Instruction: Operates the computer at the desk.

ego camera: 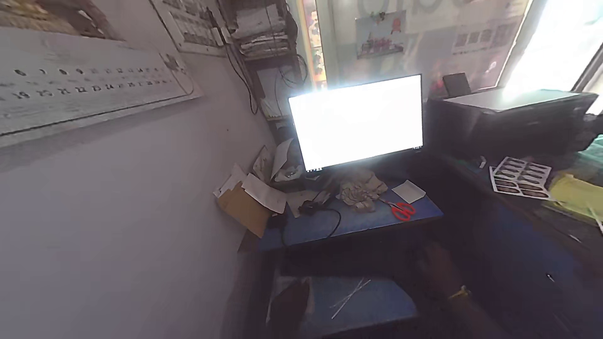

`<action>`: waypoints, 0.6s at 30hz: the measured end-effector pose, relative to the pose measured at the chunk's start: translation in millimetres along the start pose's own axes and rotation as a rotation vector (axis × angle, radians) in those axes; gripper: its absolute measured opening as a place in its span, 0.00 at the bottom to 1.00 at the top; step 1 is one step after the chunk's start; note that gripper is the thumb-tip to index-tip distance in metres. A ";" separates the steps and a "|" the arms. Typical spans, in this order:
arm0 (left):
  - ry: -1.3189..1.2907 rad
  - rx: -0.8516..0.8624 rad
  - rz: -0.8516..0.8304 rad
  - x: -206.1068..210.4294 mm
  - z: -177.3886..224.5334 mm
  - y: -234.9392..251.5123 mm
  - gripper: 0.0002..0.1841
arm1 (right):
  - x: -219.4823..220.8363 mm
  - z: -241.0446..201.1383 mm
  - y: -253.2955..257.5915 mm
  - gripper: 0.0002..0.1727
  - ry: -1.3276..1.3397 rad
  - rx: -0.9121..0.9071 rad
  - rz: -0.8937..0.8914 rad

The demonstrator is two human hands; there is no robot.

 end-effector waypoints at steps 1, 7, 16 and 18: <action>-0.010 -0.007 0.005 -1.3 0.6 -1.5 0.33 | 0.9 1.0 0.7 0.32 0.001 0.013 -0.018; 0.013 0.008 0.011 1.4 0.2 -1.2 0.33 | -1.3 1.7 1.1 0.33 0.052 0.026 -0.087; 0.002 0.045 0.029 -1.3 1.0 -3.8 0.34 | -4.6 0.6 1.1 0.28 0.088 -0.007 -0.060; -0.011 0.043 0.047 -0.2 -0.2 -4.2 0.34 | -5.9 -1.6 1.3 0.27 0.077 0.008 -0.035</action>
Point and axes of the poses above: each hand's wrist, its own y-axis towards the middle knuckle, its own x-axis out of the palm, z = x × y, the point moved 4 cm from there along y, towards the middle knuckle, and after that the axes turned 10 degrees about -x, right-handed, at the moved point
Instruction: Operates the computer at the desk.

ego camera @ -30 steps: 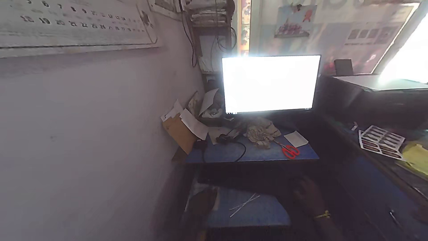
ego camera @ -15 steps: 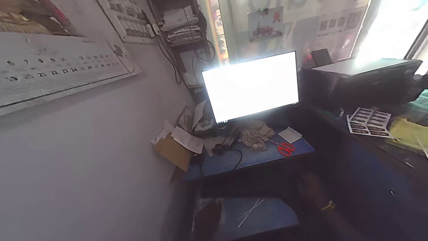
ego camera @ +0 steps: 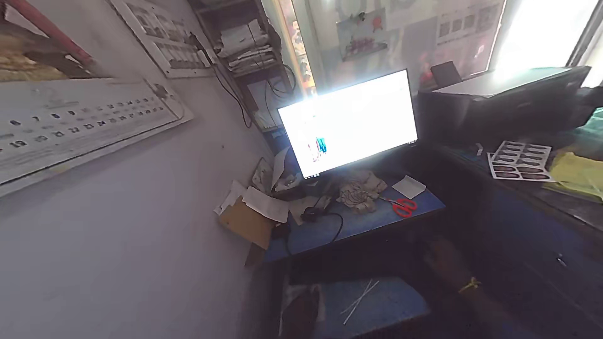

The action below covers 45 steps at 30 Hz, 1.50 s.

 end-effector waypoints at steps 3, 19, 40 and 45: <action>-0.018 0.009 0.049 2.2 -0.6 -1.7 0.33 | 3.6 4.1 1.9 0.26 -0.016 0.000 0.025; 0.008 0.034 0.085 -1.6 1.8 -5.8 0.31 | 6.3 3.1 -5.9 0.27 -0.069 -0.128 -0.008; -0.024 0.056 0.130 3.5 -1.3 -1.2 0.32 | 1.5 -4.3 -7.0 0.25 -0.022 -0.196 0.075; -0.022 0.046 0.089 7.3 -3.8 3.1 0.33 | 4.7 0.1 -6.4 0.26 -0.025 -0.214 0.083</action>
Point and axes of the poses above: each hand's wrist, its own y-axis towards the middle knuckle, its own x-axis out of the palm, z = x × y, the point moved 4 cm from there along y, towards the middle knuckle, and after that the axes turned 10 degrees about -x, right-handed, at the moved point
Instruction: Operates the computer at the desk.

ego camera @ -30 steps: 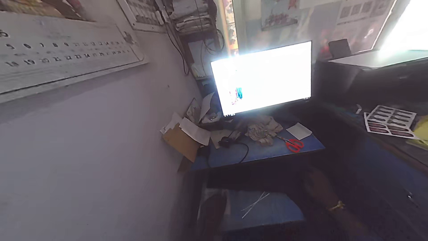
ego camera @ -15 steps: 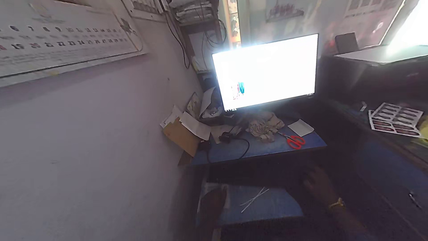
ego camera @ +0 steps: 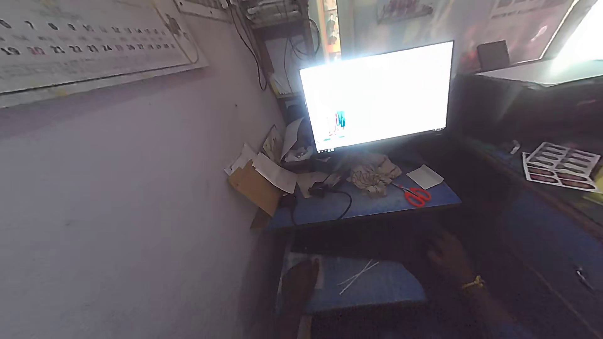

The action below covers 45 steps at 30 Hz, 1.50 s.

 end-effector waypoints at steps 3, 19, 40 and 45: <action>0.032 -0.035 -0.067 0.3 0.8 3.1 0.33 | 1.3 1.3 1.0 0.25 -0.008 0.035 -0.040; 0.058 -0.043 -0.099 -9.2 6.7 -0.8 0.32 | 0.1 1.7 6.6 0.27 -0.105 0.058 -0.040; 0.000 -0.071 -0.116 -3.4 2.6 5.1 0.31 | -3.9 -7.6 4.7 0.25 -0.001 0.104 -0.006; 0.009 -0.064 -0.107 -3.1 2.1 3.8 0.32 | 2.6 -0.6 3.8 0.25 -0.001 0.059 0.028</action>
Point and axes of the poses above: each hand's wrist, its own y-axis towards the middle knuckle, its own x-axis out of the palm, z = x × y, the point moved 4 cm from there along y, towards the middle knuckle, and after that the axes turned 10 degrees about -x, right-handed, at the moved point
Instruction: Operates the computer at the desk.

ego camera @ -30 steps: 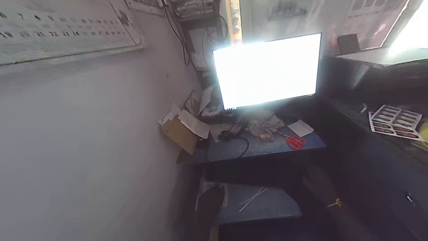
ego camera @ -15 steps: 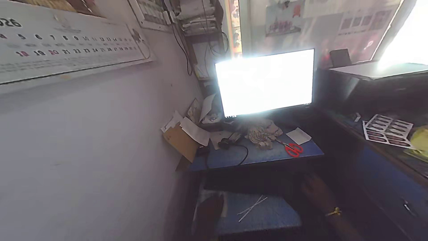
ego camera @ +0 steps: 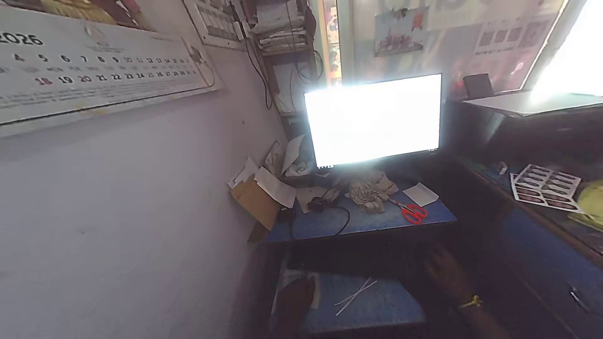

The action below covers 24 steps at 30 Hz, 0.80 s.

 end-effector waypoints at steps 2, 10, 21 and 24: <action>0.006 0.004 0.017 1.2 -0.3 -0.2 0.32 | 1.0 0.9 -1.1 0.25 0.010 -0.010 0.009; 0.001 0.015 0.039 2.2 -1.5 1.4 0.33 | 2.9 2.4 0.0 0.25 0.007 -0.011 0.016; -0.036 0.017 0.036 -1.5 -0.2 -2.7 0.31 | -8.9 -8.4 2.5 0.24 0.032 0.045 -0.024; -0.021 0.005 0.022 -1.4 0.1 -2.1 0.32 | -6.7 -6.5 3.2 0.24 0.030 0.036 -0.014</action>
Point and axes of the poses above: each hand's wrist, its own y-axis towards the middle knuckle, its own x-axis out of the palm, z = x × y, the point moved 4 cm from there along y, towards the middle knuckle, and after that the axes turned 10 degrees about -x, right-handed, at the moved point
